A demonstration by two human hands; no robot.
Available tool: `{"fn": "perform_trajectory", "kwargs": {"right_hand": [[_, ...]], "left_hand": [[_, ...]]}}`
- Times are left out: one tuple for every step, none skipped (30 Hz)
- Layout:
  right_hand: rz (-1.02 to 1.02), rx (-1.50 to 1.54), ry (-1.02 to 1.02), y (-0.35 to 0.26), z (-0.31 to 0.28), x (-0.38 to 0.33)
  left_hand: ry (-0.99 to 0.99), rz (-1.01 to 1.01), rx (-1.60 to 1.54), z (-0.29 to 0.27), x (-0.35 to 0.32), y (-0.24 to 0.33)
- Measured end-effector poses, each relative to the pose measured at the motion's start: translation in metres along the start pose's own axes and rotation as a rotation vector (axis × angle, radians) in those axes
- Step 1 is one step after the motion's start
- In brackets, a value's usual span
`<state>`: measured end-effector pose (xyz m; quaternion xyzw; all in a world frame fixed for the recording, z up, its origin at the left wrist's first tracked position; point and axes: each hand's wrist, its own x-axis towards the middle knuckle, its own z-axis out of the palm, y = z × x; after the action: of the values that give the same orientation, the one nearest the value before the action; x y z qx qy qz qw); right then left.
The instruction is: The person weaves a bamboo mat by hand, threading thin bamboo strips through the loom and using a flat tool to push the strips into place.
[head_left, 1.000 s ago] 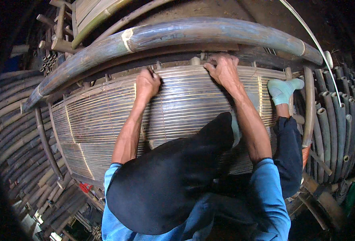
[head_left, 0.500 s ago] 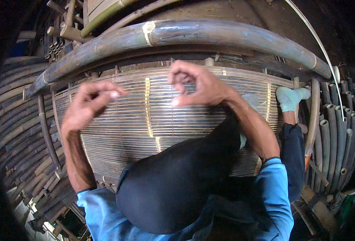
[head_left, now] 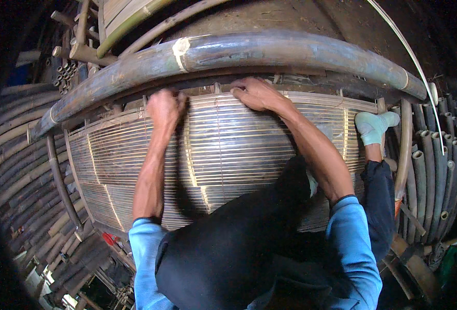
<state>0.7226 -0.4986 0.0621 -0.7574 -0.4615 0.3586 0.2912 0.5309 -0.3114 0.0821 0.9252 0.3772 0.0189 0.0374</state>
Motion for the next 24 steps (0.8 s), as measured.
{"fn": "perform_trajectory", "kwargs": {"right_hand": [[-0.041, -0.098, 0.018, 0.013, 0.008, 0.011], [-0.057, -0.085, 0.011, 0.005, 0.014, 0.023], [-0.001, -0.141, -0.119, 0.005, 0.014, 0.029], [0.056, -0.196, -0.249, 0.007, 0.012, 0.034], [-0.06, -0.137, -0.213, 0.022, 0.018, 0.042], [-0.055, -0.134, -0.207, 0.031, 0.025, 0.053], [-0.13, -0.164, -0.236, 0.039, 0.032, 0.063], [-0.217, -0.19, -0.271, 0.037, 0.042, 0.072], [-0.215, -0.187, -0.268, 0.03, 0.042, 0.075], [-0.187, -0.186, -0.272, 0.021, 0.044, 0.078], [-0.151, -0.183, -0.279, 0.015, 0.047, 0.079], [-0.124, -0.188, -0.271, 0.019, 0.045, 0.076], [-0.056, -0.145, -0.286, 0.023, 0.043, 0.074], [0.032, -0.162, -0.297, 0.044, 0.037, 0.073], [0.074, -0.163, -0.324, 0.037, 0.039, 0.08], [0.072, -0.159, -0.312, 0.035, 0.039, 0.079], [0.129, -0.144, -0.236, 0.025, 0.042, 0.077], [0.181, -0.129, -0.166, 0.01, 0.046, 0.074], [0.115, -0.055, -0.122, -0.015, 0.049, 0.066], [0.138, -0.066, -0.108, -0.002, 0.044, 0.06], [0.047, -0.161, 0.028, 0.017, 0.041, 0.055], [-0.056, -0.256, 0.157, 0.029, 0.038, 0.05], [-0.065, -0.255, 0.15, 0.024, 0.037, 0.045], [-0.052, -0.253, 0.171, 0.014, 0.039, 0.036]], "left_hand": [[-0.062, 0.054, -0.005, 0.013, 0.008, 0.011], [-0.02, 0.077, -0.011, 0.033, 0.009, 0.004], [-0.109, 0.041, -0.048, 0.048, 0.012, 0.017], [-0.199, 0.006, -0.086, 0.06, 0.017, 0.027], [-0.199, 0.018, -0.084, 0.07, 0.024, 0.029], [-0.226, 0.024, -0.203, 0.081, 0.031, 0.028], [-0.258, 0.029, -0.323, 0.09, 0.035, 0.028], [-0.262, 0.024, -0.316, 0.096, 0.037, 0.021], [-0.33, 0.035, -0.402, 0.098, 0.042, 0.018], [-0.397, 0.045, -0.486, 0.098, 0.046, 0.012], [-0.512, 0.066, -0.472, 0.097, 0.048, 0.006], [-0.524, 0.088, -0.486, 0.092, 0.046, 0.022], [-0.538, 0.006, -0.474, 0.085, 0.04, 0.035], [-0.548, -0.048, -0.469, 0.078, 0.041, 0.063], [-0.388, -0.021, -0.488, 0.085, 0.038, 0.057], [-0.384, -0.011, -0.481, 0.09, 0.041, 0.049], [-0.444, -0.018, -0.401, 0.094, 0.042, 0.037], [-0.503, -0.031, -0.32, 0.095, 0.041, 0.025], [-0.404, -0.05, -0.299, 0.088, 0.028, 0.005], [-0.409, -0.028, -0.315, 0.078, 0.024, 0.02], [-0.368, 0.064, -0.417, 0.062, 0.022, 0.042], [-0.322, 0.146, -0.514, 0.051, 0.02, 0.058], [-0.319, 0.135, -0.511, 0.047, 0.015, 0.057], [-0.214, 0.148, -0.602, 0.043, 0.008, 0.048]]}}
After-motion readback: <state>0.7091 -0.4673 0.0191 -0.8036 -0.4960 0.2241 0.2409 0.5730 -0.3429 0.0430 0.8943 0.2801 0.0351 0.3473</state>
